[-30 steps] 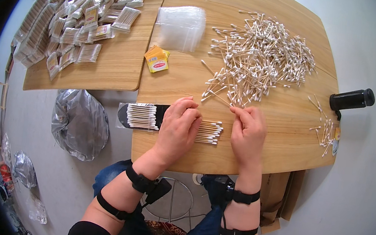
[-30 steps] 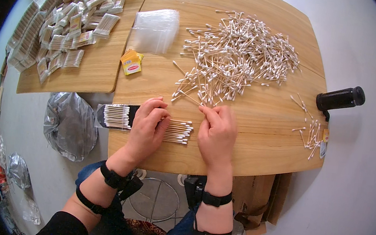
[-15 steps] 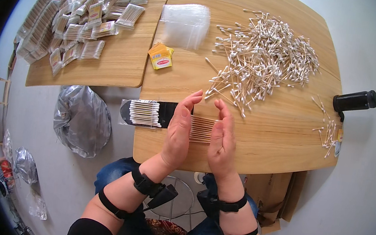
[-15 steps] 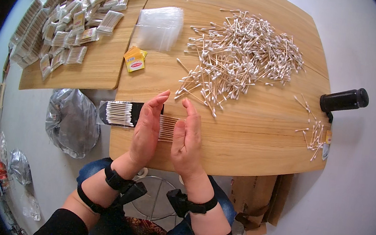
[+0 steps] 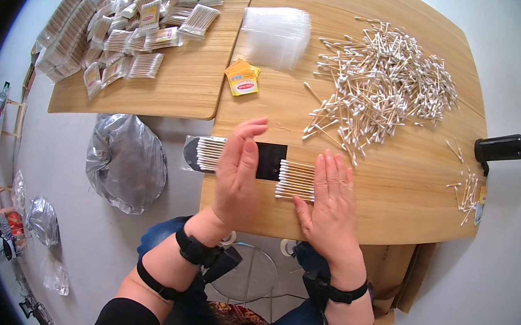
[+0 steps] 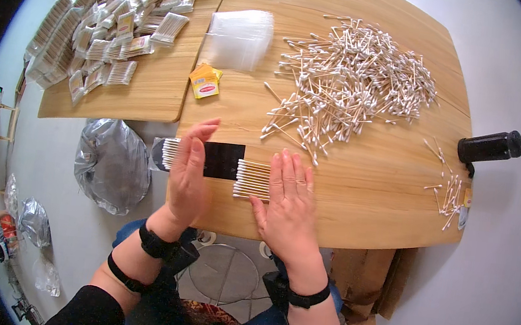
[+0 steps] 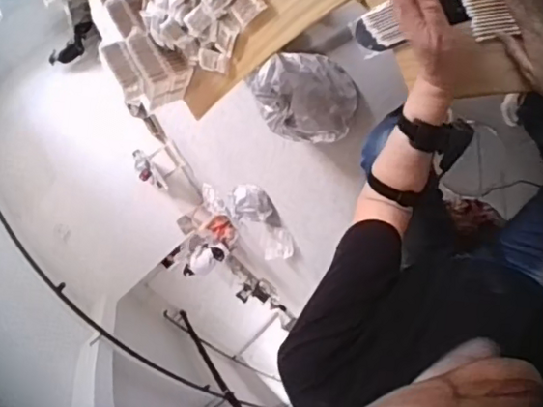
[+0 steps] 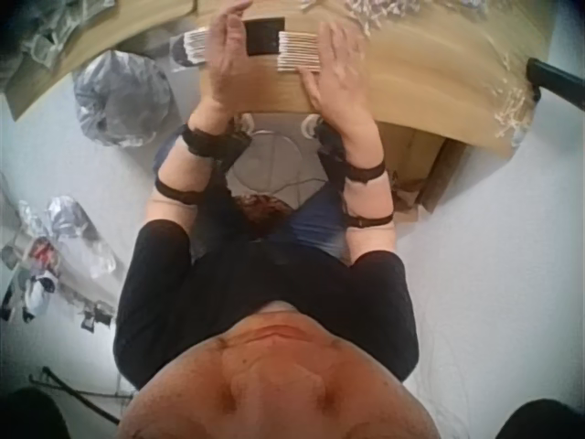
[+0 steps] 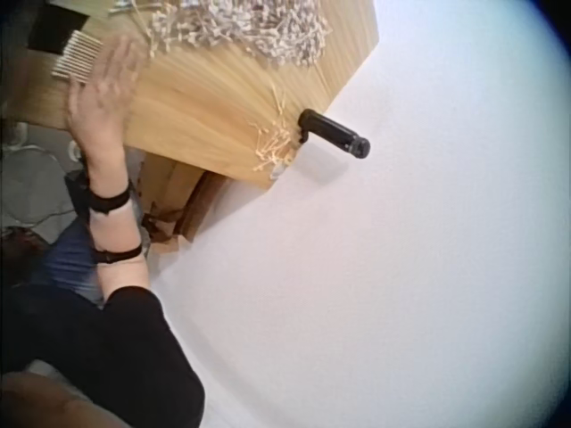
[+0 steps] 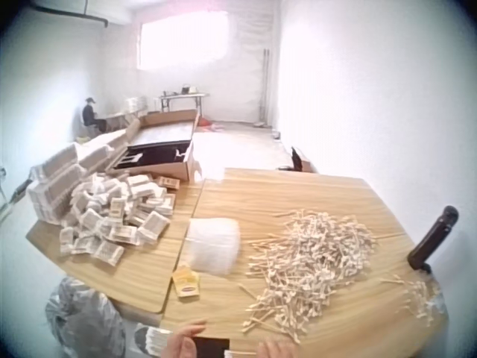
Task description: Sorting and packaging cotton swabs into individual plastic wrappers and arranging them on cardboard.
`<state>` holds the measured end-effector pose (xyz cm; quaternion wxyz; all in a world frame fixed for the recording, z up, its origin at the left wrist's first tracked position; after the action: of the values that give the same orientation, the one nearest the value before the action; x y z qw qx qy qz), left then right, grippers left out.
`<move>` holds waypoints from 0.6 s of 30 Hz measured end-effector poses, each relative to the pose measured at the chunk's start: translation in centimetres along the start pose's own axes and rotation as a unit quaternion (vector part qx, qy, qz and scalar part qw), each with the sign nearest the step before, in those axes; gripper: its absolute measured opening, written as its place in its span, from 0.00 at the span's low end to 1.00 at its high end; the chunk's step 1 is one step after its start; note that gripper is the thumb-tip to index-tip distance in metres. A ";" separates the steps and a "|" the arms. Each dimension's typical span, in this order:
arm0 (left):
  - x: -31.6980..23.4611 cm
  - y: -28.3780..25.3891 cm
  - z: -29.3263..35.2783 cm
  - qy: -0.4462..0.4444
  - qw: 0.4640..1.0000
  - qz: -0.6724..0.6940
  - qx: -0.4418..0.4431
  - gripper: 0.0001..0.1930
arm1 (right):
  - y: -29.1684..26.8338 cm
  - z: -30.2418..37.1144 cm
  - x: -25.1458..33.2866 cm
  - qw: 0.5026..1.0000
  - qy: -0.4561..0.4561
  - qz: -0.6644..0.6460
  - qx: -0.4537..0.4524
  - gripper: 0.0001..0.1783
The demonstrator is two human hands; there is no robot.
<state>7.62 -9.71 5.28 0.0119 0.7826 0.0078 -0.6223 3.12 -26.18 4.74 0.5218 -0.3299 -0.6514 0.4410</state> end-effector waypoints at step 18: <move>3.1 -9.5 -1.2 0.048 0.863 -0.502 0.031 0.11 | 2.5 -2.0 2.4 0.996 -0.020 0.082 0.015 0.39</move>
<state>9.21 -0.21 2.41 -0.3264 0.7020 0.3808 -0.5056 4.41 -22.60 3.56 0.4757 -0.3654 -0.6259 0.4986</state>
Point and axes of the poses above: each hand's wrist, its own z-axis away from the middle knuckle, its own y-axis out of the palm, x = y × z, the point moved 10 cm from there along -z, towards the middle knuckle, and after that the axes turned 3 degrees about y, right-handed, at the moved point
